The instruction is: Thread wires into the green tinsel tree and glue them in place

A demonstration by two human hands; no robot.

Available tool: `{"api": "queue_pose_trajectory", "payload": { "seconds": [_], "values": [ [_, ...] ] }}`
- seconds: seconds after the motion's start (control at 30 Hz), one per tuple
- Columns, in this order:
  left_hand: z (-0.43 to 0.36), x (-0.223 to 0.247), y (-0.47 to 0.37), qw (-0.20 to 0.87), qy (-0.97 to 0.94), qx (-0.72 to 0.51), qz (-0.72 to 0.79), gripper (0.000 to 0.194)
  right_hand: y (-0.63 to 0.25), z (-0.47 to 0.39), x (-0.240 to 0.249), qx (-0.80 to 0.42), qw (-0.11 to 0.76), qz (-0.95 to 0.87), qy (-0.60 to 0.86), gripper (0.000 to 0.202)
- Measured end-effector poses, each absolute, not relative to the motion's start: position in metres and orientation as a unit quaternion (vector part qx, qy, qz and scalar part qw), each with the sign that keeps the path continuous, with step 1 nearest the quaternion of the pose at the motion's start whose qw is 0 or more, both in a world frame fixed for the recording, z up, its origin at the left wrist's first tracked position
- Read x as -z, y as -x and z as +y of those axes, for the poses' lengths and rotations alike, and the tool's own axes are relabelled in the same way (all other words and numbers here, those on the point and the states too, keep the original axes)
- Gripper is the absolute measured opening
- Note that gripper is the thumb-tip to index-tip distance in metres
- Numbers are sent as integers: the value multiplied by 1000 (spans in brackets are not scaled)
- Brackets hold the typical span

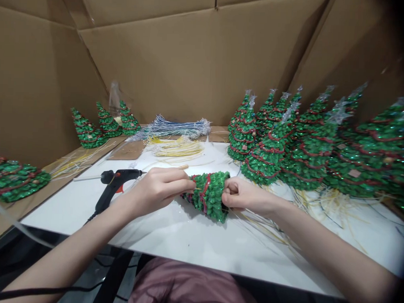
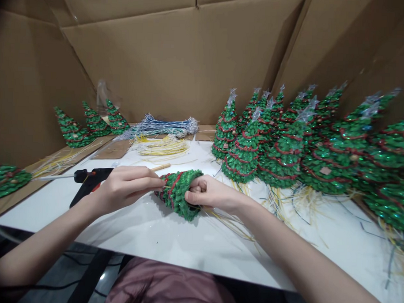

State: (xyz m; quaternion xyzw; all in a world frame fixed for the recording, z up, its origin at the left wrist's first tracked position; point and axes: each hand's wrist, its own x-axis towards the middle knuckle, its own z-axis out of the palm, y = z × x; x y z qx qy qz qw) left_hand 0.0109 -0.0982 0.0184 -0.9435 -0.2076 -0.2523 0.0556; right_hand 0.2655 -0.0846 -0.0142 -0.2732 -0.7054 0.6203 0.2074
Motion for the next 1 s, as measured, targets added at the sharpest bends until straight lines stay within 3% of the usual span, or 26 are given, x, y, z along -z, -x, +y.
{"api": "queue_pose_trajectory", "payload": {
  "seconds": [0.13, 1.0],
  "values": [
    [-95, -17, -10, 103, 941, 276, -168, 14, -266, -84, 15, -621, 213, -706, 264, 54],
    [-91, -12, -22, 57, 936, 296, -182, 7, -267, -83, 16, -612, 207, -710, 280, 53]
  ]
}}
